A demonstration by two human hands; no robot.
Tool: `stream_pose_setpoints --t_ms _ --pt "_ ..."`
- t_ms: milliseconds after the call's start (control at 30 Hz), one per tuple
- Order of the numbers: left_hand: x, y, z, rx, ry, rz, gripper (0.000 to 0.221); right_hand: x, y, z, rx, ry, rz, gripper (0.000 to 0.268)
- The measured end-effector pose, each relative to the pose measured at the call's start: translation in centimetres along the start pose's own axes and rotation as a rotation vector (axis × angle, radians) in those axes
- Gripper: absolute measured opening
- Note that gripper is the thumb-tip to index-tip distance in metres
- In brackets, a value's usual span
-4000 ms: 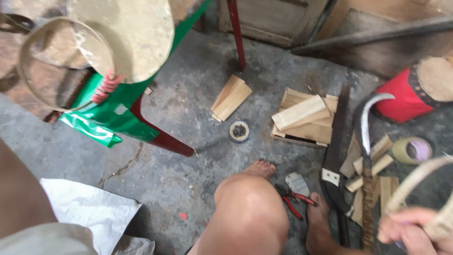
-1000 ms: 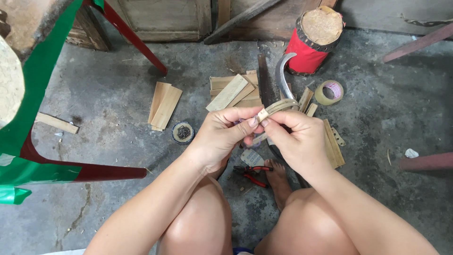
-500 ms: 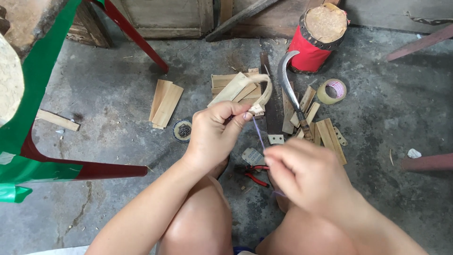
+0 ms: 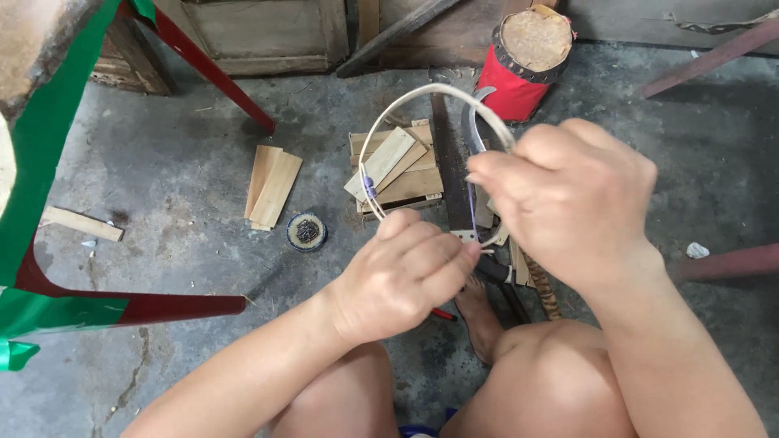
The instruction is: Preparing a wooden rim by bending thin strips of wood into a circle and securing them with string, likely for a percussion instrument.
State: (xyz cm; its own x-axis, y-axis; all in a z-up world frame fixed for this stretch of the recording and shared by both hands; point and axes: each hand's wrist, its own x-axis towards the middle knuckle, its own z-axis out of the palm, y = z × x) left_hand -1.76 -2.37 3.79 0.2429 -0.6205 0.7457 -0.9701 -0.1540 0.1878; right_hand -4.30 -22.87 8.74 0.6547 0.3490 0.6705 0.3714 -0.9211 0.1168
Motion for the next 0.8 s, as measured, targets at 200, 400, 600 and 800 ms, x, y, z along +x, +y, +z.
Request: stream_pose_setpoints --t_ms 200,400,600,800 --pt "-0.3 0.0 0.9 -0.146 -0.07 -0.007 0.016 2.8 -0.7 2.2 0.116 -0.224 -0.313 0.007" --pt "-1.4 -1.7 2.4 -0.638 0.149 -0.802 0.005 3.3 -1.1 3.3 0.268 0.055 -0.242 0.022" --pt "-2.8 -4.4 2.8 -1.209 0.54 -1.27 0.01 -0.5 -1.9 3.5 0.735 -0.236 0.309 0.023" --pt "-2.7 -4.4 3.5 -1.299 0.598 -1.227 0.008 -2.2 -2.9 8.6 1.049 -0.518 0.493 0.074"
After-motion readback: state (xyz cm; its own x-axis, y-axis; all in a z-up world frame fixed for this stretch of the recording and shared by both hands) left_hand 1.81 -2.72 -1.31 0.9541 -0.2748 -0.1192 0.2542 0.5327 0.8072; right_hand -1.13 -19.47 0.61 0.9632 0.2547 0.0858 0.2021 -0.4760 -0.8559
